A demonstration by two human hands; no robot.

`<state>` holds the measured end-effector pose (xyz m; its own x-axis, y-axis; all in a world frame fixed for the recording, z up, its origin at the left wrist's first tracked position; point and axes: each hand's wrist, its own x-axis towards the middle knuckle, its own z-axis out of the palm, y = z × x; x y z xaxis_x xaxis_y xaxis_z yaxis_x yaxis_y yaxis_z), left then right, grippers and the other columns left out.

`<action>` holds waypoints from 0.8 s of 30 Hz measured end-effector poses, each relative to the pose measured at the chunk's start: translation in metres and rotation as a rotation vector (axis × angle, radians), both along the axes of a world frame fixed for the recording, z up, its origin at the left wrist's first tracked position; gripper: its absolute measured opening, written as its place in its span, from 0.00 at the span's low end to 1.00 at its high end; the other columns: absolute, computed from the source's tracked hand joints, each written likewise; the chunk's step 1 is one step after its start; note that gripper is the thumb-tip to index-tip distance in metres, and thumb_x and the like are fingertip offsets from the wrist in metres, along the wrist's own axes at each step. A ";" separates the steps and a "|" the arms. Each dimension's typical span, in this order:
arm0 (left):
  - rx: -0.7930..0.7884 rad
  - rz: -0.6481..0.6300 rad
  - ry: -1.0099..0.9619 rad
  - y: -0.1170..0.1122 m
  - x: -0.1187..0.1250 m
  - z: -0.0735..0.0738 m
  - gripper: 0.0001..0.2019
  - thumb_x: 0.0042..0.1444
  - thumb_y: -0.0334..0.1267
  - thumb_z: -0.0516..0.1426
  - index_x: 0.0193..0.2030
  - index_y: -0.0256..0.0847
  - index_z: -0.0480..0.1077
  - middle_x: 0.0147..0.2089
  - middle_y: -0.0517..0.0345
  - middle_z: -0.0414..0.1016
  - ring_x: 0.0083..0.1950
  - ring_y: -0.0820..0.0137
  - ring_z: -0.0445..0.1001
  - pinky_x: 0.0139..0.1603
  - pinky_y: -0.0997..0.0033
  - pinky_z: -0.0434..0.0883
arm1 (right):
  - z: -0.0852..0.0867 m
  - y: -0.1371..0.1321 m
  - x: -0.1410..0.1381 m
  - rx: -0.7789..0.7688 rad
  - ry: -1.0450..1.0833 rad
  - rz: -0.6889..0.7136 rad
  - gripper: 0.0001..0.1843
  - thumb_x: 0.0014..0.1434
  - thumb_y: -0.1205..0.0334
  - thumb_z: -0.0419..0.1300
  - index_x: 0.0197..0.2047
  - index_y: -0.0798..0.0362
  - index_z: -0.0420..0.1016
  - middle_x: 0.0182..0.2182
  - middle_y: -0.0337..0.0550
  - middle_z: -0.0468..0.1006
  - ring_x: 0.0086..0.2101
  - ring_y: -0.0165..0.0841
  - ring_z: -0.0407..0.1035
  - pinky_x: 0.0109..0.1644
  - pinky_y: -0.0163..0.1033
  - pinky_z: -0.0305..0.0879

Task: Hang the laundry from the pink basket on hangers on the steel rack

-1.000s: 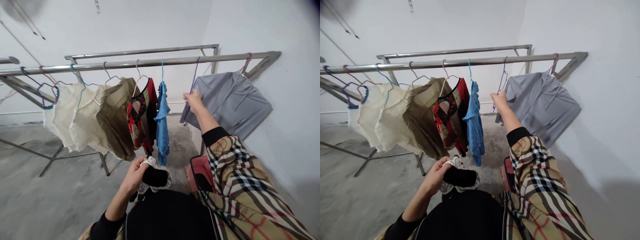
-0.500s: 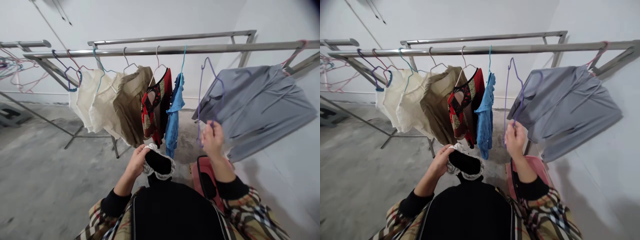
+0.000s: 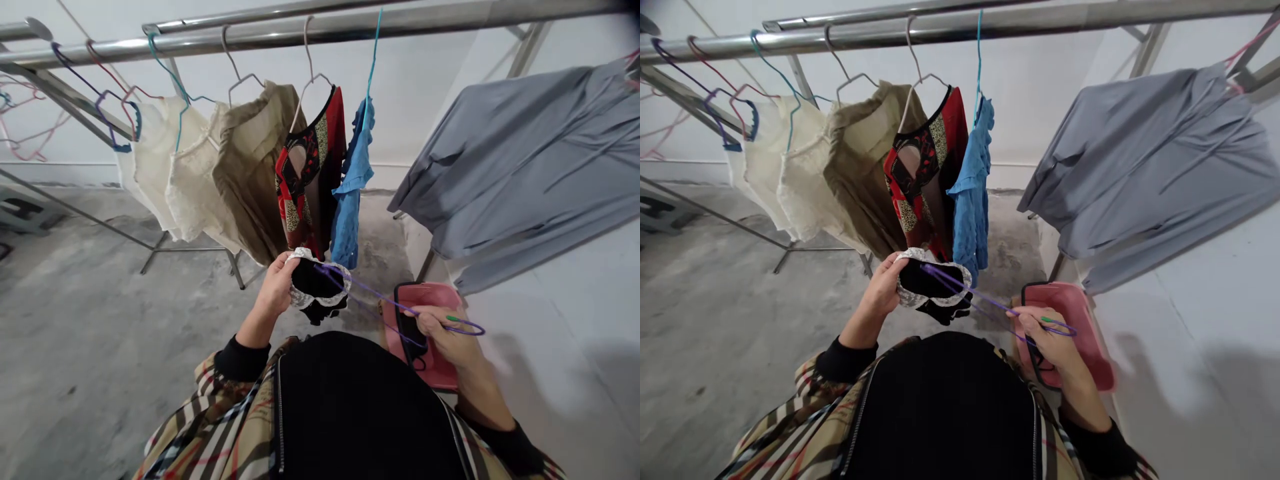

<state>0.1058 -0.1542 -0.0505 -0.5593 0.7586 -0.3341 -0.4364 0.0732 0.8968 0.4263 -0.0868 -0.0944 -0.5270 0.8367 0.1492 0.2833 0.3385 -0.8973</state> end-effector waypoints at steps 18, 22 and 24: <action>0.197 -0.595 0.571 -0.012 0.059 -0.013 0.07 0.50 0.39 0.62 0.31 0.38 0.72 0.31 0.58 0.74 0.32 0.73 0.68 0.36 0.74 0.65 | -0.043 -0.008 -0.120 -0.322 0.223 0.110 0.23 0.52 0.40 0.61 0.24 0.53 0.76 0.19 0.40 0.73 0.26 0.33 0.67 0.30 0.36 0.67; 0.205 -0.815 0.830 -0.019 0.058 -0.008 0.06 0.55 0.39 0.59 0.37 0.41 0.75 0.36 0.54 0.77 0.35 0.69 0.72 0.37 0.72 0.67 | -0.051 -0.002 -0.119 -0.369 0.352 0.046 0.23 0.50 0.42 0.63 0.17 0.53 0.71 0.16 0.38 0.68 0.22 0.29 0.61 0.26 0.35 0.61; 0.211 -0.856 1.048 -0.022 0.048 0.002 0.09 0.55 0.40 0.60 0.42 0.43 0.76 0.40 0.52 0.79 0.40 0.66 0.73 0.42 0.69 0.68 | -0.047 0.003 -0.110 -0.334 0.334 0.015 0.24 0.52 0.45 0.61 0.15 0.53 0.66 0.15 0.37 0.64 0.20 0.27 0.57 0.24 0.34 0.57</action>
